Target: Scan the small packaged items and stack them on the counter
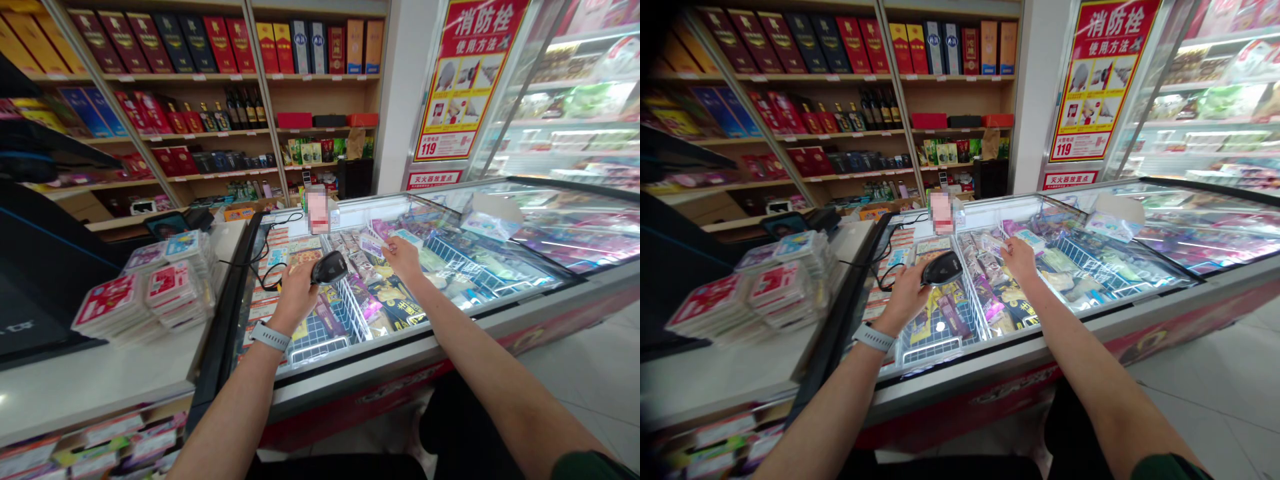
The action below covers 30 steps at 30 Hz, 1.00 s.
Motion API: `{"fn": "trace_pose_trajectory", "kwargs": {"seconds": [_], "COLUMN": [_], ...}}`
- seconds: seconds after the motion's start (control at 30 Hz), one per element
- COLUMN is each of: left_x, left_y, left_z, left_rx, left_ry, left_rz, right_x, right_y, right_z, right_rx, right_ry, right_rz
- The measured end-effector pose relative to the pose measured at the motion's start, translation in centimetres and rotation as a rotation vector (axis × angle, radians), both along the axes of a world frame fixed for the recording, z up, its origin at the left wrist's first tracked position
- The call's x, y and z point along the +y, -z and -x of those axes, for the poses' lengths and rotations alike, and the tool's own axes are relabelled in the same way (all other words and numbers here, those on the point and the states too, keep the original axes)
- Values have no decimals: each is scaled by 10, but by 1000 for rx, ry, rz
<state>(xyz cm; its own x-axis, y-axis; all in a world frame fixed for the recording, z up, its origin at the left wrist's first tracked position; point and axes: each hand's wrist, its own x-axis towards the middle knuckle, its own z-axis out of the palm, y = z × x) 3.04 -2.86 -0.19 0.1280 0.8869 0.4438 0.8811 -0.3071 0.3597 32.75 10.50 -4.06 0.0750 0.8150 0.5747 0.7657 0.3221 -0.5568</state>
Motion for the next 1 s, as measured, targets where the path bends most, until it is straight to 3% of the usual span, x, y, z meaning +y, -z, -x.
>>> {"fn": "trace_pose_trajectory", "kwargs": {"seconds": [0.43, 1.0], "left_x": [3, 3], "left_y": [5, 3], "left_z": [2, 1], "left_rx": [4, -13], "left_ry": [15, 9], "left_rz": [0, 0], "right_x": [1, 1], "right_y": [0, 0], "right_z": [-1, 1], "right_rx": [26, 344], "right_ry": [-10, -31], "right_rz": [0, 99]}}
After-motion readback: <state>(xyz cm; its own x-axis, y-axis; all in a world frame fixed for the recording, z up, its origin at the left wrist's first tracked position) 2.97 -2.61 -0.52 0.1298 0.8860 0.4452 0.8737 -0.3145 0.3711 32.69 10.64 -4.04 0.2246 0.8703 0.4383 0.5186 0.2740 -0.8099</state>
